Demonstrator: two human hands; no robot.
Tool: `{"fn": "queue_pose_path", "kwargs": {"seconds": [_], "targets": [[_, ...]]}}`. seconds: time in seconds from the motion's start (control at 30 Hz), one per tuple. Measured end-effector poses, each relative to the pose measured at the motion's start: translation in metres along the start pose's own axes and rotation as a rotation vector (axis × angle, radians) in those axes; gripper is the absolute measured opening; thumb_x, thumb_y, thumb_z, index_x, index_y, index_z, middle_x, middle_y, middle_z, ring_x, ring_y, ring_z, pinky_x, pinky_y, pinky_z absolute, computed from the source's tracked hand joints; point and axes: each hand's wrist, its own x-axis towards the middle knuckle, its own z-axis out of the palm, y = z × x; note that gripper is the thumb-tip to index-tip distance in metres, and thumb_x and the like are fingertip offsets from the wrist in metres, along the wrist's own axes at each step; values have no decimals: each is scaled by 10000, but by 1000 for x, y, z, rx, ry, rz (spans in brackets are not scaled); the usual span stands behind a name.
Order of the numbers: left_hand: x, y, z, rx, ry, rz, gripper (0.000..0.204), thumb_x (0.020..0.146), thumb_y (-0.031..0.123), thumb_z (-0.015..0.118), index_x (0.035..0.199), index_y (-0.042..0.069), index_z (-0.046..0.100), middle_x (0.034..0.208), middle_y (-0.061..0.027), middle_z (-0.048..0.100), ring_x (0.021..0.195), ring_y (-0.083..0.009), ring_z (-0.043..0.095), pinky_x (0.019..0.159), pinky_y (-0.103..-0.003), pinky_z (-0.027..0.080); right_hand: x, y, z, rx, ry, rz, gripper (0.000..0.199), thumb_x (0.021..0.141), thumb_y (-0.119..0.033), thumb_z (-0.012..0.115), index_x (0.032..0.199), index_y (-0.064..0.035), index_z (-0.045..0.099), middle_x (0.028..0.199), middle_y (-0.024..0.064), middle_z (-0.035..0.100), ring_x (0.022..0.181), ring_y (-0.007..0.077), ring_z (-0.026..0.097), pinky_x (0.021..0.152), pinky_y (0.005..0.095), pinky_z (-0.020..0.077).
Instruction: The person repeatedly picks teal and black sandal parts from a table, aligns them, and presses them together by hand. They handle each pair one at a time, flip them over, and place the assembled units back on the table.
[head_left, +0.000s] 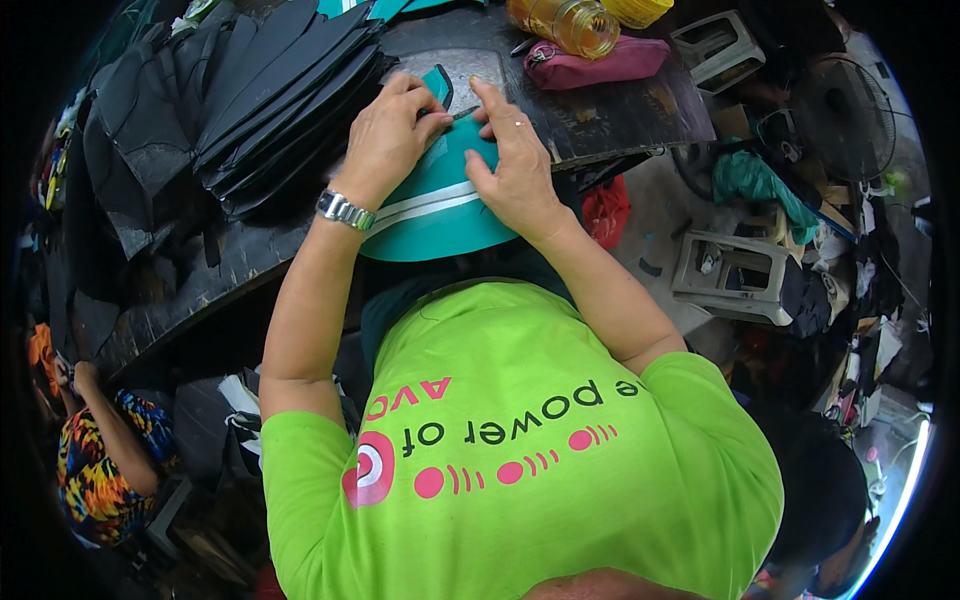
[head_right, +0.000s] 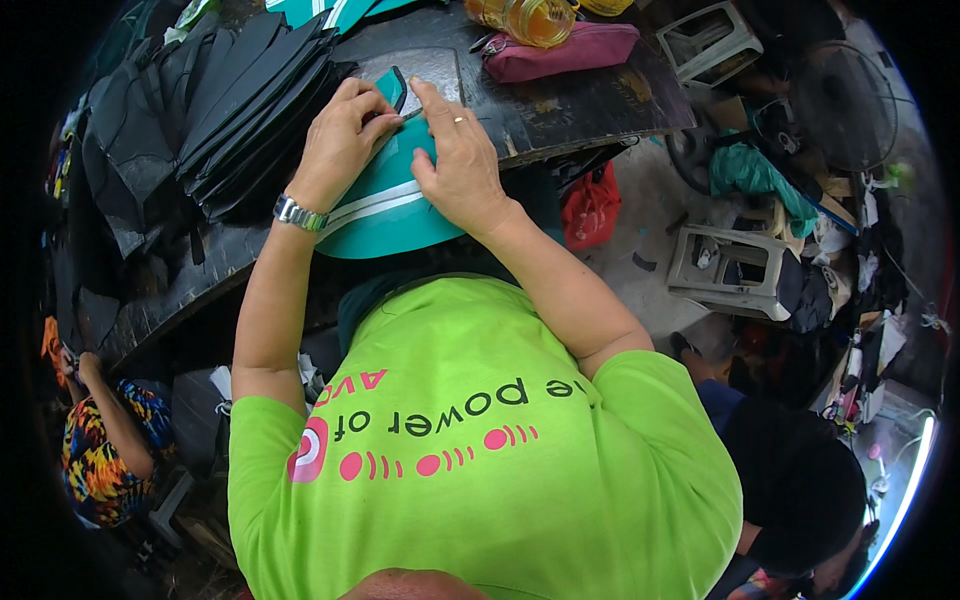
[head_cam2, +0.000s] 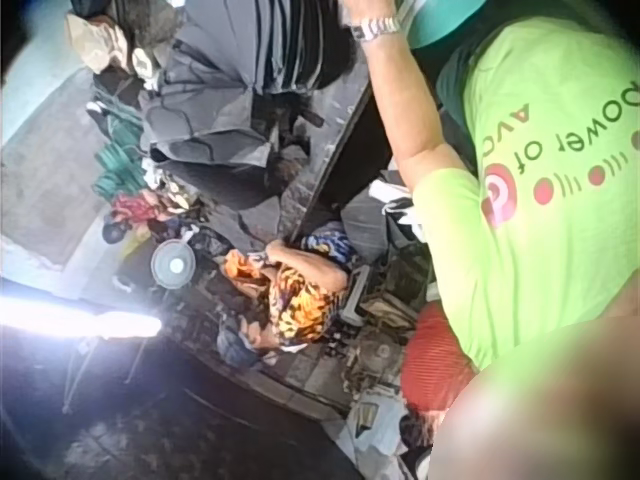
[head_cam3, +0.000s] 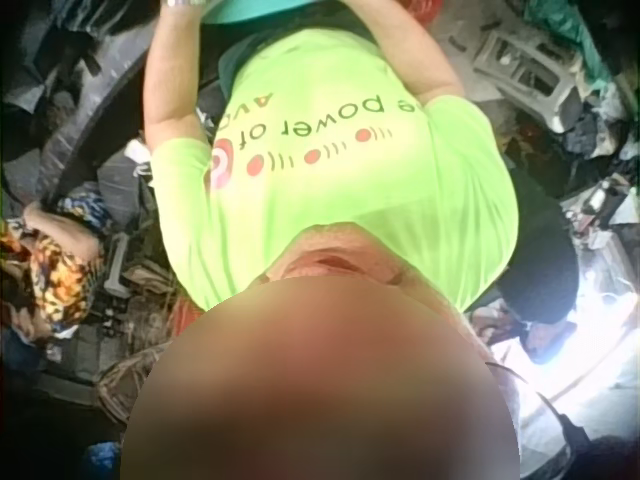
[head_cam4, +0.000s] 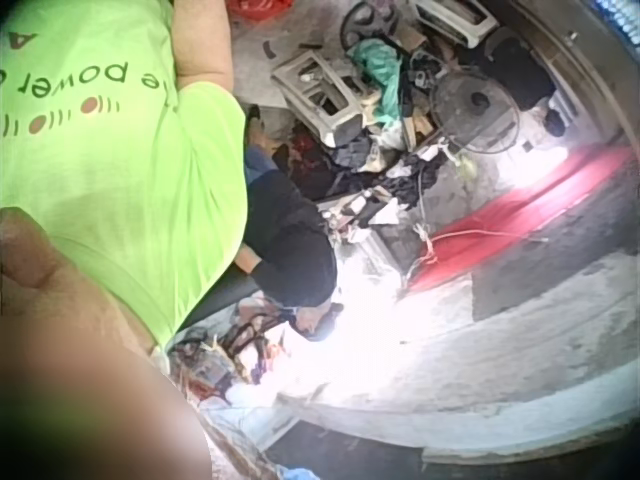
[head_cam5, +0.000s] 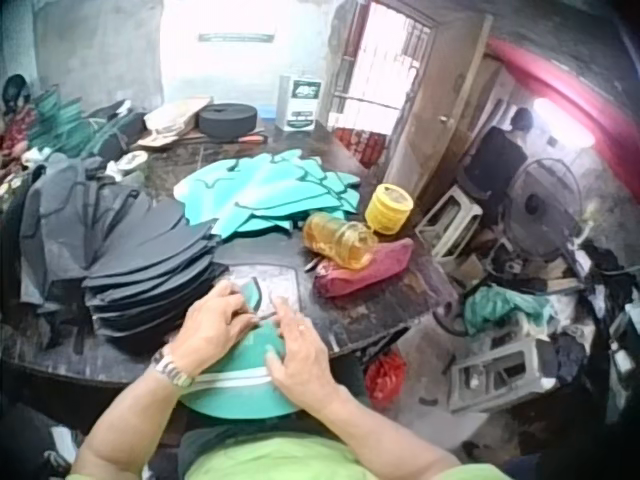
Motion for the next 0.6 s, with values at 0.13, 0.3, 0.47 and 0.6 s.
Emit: {"fn": "queue_pose_path", "kwargs": {"seconds": [0.13,0.3,0.47,0.6], "targets": [[-7,-6,-7,-17,22,2,190,914,167,750,951,-14,702,1137,-123,624,980,-347,663,861,-437,536,0,-1,3,-63,-25,53,626,783,-26,650,1404,-71,586,1221,167,597,1024,350,599,912,454,502],[-16,-8,-11,-13,22,64,166,922,112,737,979,-30,672,1189,-133,602,1033,-329,644,898,-401,521,3,-4,7,-157,-42,14,499,777,-36,638,1269,-84,708,1237,150,601,1072,337,588,921,448,491],[-25,-7,-15,-75,34,31,157,901,79,753,991,-14,664,1218,-142,586,1051,-334,646,891,-406,533,4,-9,9,-333,-119,-82,502,769,-35,652,1250,-143,743,1247,108,612,1116,312,569,898,431,464],[-43,9,-28,-83,61,69,289,826,105,821,1033,17,639,1227,-138,578,1022,-353,655,848,-422,550,2,-11,10,-372,-127,-157,441,794,-41,656,1208,-149,759,1234,100,624,1102,319,555,897,454,445]]}}
